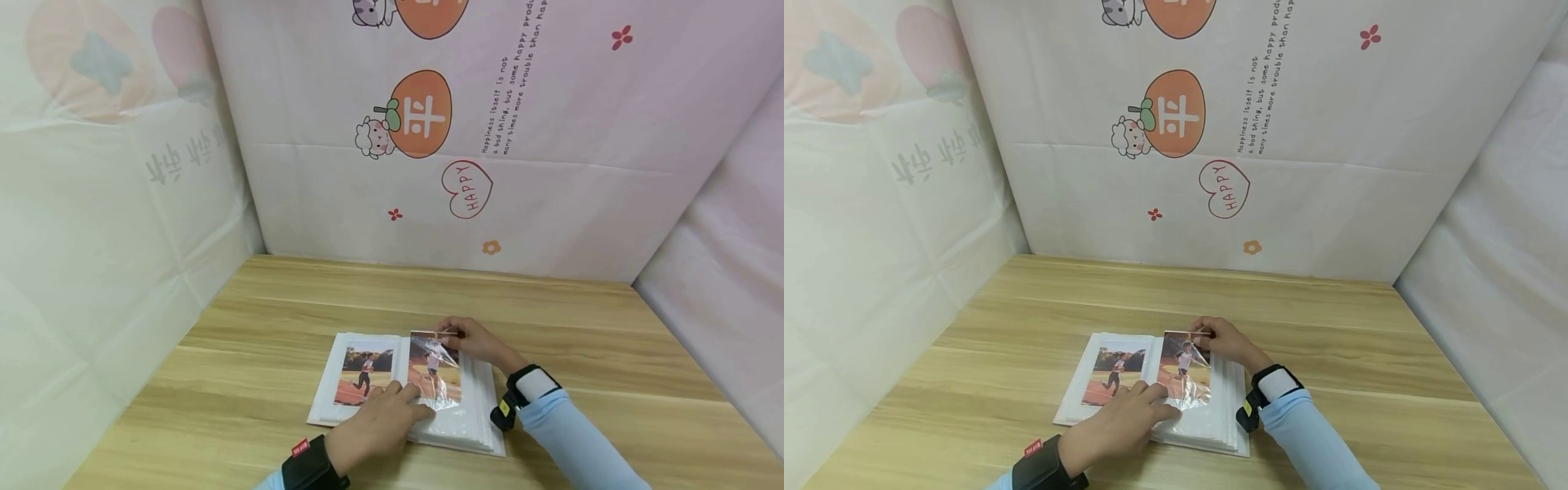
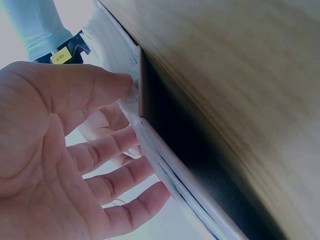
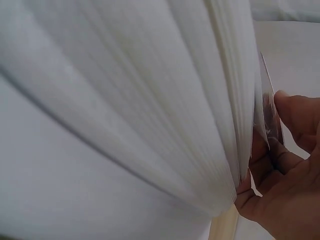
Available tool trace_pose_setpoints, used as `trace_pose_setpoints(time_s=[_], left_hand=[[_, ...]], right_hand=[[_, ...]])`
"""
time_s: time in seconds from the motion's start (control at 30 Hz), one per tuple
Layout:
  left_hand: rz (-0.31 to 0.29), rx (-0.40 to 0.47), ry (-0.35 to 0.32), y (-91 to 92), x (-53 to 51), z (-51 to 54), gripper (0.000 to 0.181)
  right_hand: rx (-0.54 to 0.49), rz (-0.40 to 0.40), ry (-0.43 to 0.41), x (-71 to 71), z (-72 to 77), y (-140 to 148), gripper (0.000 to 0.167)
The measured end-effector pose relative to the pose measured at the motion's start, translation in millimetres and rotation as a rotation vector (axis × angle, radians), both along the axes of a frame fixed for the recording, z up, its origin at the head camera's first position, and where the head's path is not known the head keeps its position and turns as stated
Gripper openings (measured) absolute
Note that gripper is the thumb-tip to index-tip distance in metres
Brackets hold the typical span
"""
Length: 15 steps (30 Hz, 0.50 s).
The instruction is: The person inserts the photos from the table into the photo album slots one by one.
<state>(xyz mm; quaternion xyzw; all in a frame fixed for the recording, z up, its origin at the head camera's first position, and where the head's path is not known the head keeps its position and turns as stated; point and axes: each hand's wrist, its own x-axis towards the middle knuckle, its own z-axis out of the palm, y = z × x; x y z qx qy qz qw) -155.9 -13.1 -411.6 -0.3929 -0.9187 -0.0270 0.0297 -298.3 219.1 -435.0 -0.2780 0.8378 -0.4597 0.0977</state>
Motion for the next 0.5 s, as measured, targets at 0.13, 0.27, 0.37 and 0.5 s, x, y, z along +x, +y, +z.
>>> trace_pose_setpoints(time_s=[0.13, 0.27, 0.37, 0.5], left_hand=[[0.002, 0.027, -0.009, -0.4, -0.7, -1.8, 0.056], [-0.002, 0.039, -0.002, -0.6, -1.4, -3.4, 0.055], [-0.01, 0.035, 0.02, -0.9, -1.5, -3.8, 0.053], [-0.015, 0.029, 0.031, -1.7, -1.2, -3.3, 0.054]], right_hand=[[0.035, 0.004, 0.032, 0.6, -1.0, -2.4, 0.017], [0.064, 0.018, 0.045, 1.8, 0.3, -3.4, 0.018], [0.079, 0.039, 0.056, 2.5, 1.4, -3.3, 0.018], [0.09, 0.091, 0.094, 2.6, 1.5, -4.5, 0.016]])
